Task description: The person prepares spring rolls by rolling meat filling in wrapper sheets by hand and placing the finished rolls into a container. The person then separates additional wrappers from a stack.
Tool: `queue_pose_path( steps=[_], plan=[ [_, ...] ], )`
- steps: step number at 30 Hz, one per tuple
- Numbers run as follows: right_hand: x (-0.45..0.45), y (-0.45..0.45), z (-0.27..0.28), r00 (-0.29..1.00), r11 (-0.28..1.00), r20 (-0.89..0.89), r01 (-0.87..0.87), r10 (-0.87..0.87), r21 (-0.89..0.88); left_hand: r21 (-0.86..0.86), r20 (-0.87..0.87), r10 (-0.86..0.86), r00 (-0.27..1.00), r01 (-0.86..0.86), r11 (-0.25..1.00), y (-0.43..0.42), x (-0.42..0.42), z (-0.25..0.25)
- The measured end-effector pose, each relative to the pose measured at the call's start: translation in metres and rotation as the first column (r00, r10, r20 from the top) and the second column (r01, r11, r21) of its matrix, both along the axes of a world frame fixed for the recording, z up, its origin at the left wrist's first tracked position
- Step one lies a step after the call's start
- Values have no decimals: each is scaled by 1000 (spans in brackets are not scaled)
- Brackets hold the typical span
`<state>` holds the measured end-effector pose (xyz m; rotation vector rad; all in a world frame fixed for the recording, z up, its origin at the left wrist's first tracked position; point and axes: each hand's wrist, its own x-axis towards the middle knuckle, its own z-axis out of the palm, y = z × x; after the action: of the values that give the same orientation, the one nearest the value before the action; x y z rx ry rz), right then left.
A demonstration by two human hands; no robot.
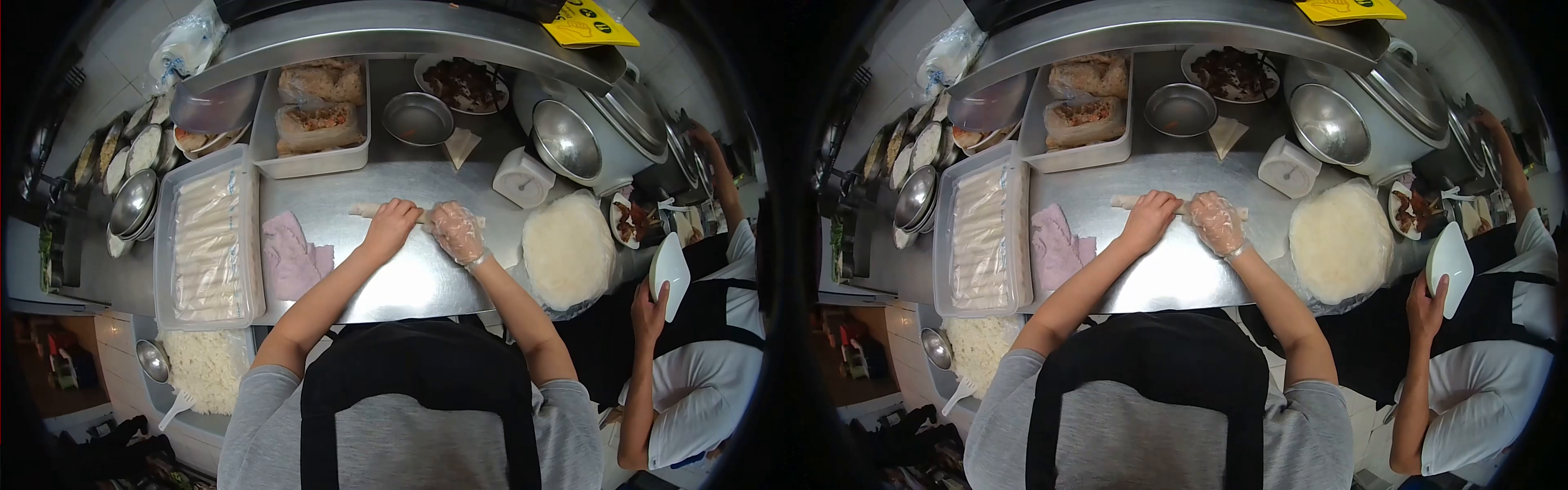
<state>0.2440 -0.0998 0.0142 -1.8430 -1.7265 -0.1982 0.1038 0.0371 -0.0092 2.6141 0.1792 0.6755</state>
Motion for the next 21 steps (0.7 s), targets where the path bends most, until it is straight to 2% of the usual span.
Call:
queue_pose_path(
  steps=[1, 3, 4, 6, 9, 11, 15, 17, 18, 20, 21],
  plan=[
    [3, 2, -5, 1000, 1000, -10, 9, -9, -6, -1, -2, -1, 1000, 1, 1000, 4, 3, 1],
    [12, 9, -11, 1000, 1000, -18, 16, -16, -10, -112, -173, -44, 984, 25, 993, 15, 10, 8],
    [18, 12, -13, 997, 998, -76, 9, -13, -58, -111, -174, -45, 984, 26, 993, 15, 11, 11],
    [30, 17, -12, 991, 994, -132, 3, -17, -105, -9, 16, 4, 1000, -4, 1000, 13, 13, 13],
    [33, 20, -8, 974, 979, -223, -22, -24, -201, 63, -21, -8, 1000, 10, 998, 12, 9, 7],
    [24, 19, 0, 999, 1000, -40, 2, -2, 15, 37, -34, -17, 999, 18, 999, 17, 11, 5],
    [22, 22, -3, 1000, 999, -16, 7, -7, -35, -15, -101, -36, 994, 35, 999, 29, 21, 8],
    [34, 32, -11, 986, 978, -117, 95, -118, -184, 20, -110, -26, 994, 28, 999, 33, 27, 10],
    [35, 34, -5, 985, 978, -115, 104, -126, -182, 55, -116, -10, 993, 16, 998, 34, 29, 11],
    [34, 34, 8, 979, 927, -125, 105, -159, -359, 43, -153, -16, 988, 23, 999, 32, 27, 13],
    [33, 32, 4, 979, 928, -126, 108, -162, -358, 29, -192, -15, 981, 21, 999, 31, 24, 13]
  ],
)
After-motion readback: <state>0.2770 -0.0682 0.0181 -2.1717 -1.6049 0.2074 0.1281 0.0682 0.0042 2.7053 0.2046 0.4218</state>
